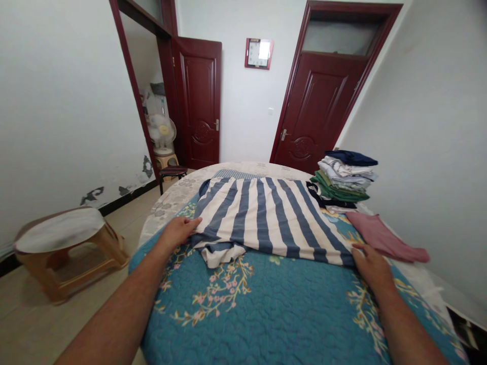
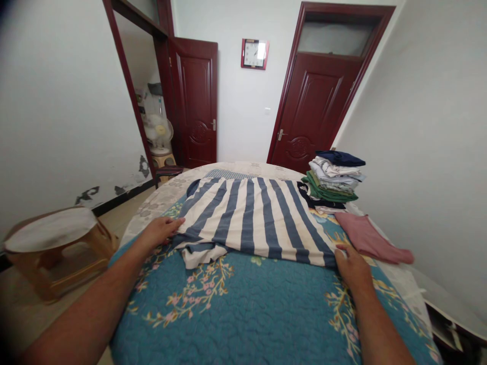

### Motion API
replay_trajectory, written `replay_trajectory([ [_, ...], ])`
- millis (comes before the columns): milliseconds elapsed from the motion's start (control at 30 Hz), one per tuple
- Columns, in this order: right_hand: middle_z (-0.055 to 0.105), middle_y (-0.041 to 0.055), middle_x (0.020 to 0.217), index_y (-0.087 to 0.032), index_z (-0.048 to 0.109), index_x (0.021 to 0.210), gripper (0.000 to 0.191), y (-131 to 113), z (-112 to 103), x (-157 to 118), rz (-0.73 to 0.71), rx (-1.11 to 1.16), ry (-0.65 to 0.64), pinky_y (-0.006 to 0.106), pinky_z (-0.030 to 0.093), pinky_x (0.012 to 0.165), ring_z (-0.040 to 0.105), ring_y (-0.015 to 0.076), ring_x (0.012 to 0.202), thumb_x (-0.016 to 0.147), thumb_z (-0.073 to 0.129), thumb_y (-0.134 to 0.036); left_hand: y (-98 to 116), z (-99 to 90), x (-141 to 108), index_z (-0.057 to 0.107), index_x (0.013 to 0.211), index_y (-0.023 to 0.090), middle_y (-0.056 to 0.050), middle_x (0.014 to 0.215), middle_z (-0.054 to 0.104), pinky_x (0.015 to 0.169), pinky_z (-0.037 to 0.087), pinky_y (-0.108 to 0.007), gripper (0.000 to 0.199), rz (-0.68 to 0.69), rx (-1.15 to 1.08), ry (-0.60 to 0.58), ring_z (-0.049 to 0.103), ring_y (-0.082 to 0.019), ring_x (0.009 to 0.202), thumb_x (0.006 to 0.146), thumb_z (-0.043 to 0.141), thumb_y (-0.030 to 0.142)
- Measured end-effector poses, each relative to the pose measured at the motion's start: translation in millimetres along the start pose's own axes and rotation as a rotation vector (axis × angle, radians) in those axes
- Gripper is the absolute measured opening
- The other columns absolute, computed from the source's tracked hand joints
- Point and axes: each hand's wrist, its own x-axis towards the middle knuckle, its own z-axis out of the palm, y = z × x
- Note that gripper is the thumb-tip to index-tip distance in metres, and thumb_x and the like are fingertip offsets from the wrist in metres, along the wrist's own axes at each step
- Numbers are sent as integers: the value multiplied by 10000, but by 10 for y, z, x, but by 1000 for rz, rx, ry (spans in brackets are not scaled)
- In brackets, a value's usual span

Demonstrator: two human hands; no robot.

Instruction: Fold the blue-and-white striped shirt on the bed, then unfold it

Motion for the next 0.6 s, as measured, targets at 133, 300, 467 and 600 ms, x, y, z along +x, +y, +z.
replay_trajectory([
  [133,776,148,1069,-194,769,1193,609,-35,-57,-27,8,38,32,434,530,879,714,354,1002,867,438,-588,5,53,34,588,768,199,-11,593,600,536,427,-271,268,14,-213,82,583,-176,573,771,632,463],
  [300,781,133,1035,-206,771,1211,588,-88,-110,-32,-4,146,97,421,533,857,718,340,978,879,481,-593,-49,12,35,525,922,215,-24,674,628,576,497,-307,280,-19,-400,209,641,-202,646,830,525,480],
  [467,776,138,1123,-199,785,1055,456,-82,-68,-12,-45,51,-62,428,511,983,705,331,1072,860,510,-506,-50,47,-67,572,1064,202,-12,731,674,569,519,-298,482,-54,-365,123,672,-209,632,748,697,544],
  [600,766,146,1105,-164,763,1120,475,-98,-115,-35,-60,82,-58,411,511,969,700,304,1043,880,507,-484,-18,75,-205,522,1419,198,-7,751,715,575,509,-304,796,67,-72,-25,700,-246,664,728,745,525],
])
